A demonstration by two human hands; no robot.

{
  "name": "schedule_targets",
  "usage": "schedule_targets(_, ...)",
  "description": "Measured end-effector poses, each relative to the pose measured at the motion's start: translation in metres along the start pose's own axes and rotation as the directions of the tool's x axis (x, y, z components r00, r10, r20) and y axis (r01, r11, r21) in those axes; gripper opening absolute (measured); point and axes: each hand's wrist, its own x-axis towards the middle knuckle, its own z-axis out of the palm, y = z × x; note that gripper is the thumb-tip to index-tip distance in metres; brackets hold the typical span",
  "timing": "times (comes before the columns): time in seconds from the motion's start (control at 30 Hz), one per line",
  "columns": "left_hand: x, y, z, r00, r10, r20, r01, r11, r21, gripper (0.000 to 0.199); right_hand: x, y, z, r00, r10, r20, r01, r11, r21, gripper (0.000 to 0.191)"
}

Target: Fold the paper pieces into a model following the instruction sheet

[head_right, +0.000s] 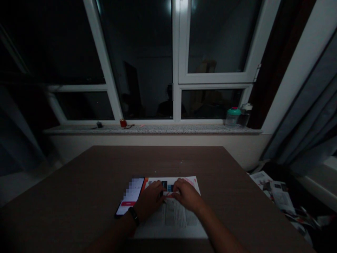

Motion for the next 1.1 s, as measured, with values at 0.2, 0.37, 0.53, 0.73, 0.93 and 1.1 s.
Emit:
schedule_targets(0.2, 0.0, -0.004, 0.004, 1.0, 0.003, -0.015, -0.004, 0.997, -0.073, 0.011, -0.001, -0.003, 0.005, 0.999, 0.001, 0.044, -0.003, 0.999, 0.042, 0.009)
schedule_targets(0.37, 0.001, -0.003, 0.001, 0.999, 0.017, -0.036, -0.023, 0.985, -0.169, 0.011, -0.001, -0.01, 0.001, 0.999, 0.015, 0.041, -0.019, 0.996, 0.092, 0.009)
schedule_targets(0.53, 0.004, 0.002, -0.005, 0.991, 0.021, -0.13, -0.044, 0.982, -0.182, 0.015, 0.001, -0.015, -0.005, 0.989, -0.15, 0.0, 0.15, 0.988, 0.03, 0.007)
schedule_targets(0.73, 0.002, -0.001, -0.004, 0.995, 0.068, -0.076, -0.084, 0.971, -0.225, 0.017, 0.0, -0.011, -0.003, 0.971, -0.24, 0.02, 0.241, 0.966, -0.098, 0.011)
schedule_targets(0.93, 0.001, -0.009, 0.001, 0.993, 0.117, 0.004, -0.111, 0.96, -0.259, 0.013, -0.002, -0.009, 0.001, 0.973, -0.211, 0.093, 0.21, 0.978, 0.017, 0.008)
schedule_targets(1.1, 0.002, -0.009, 0.002, 0.995, 0.094, 0.016, -0.086, 0.958, -0.274, 0.014, 0.0, -0.007, 0.004, 0.99, -0.117, 0.085, 0.11, 0.991, 0.076, 0.01)
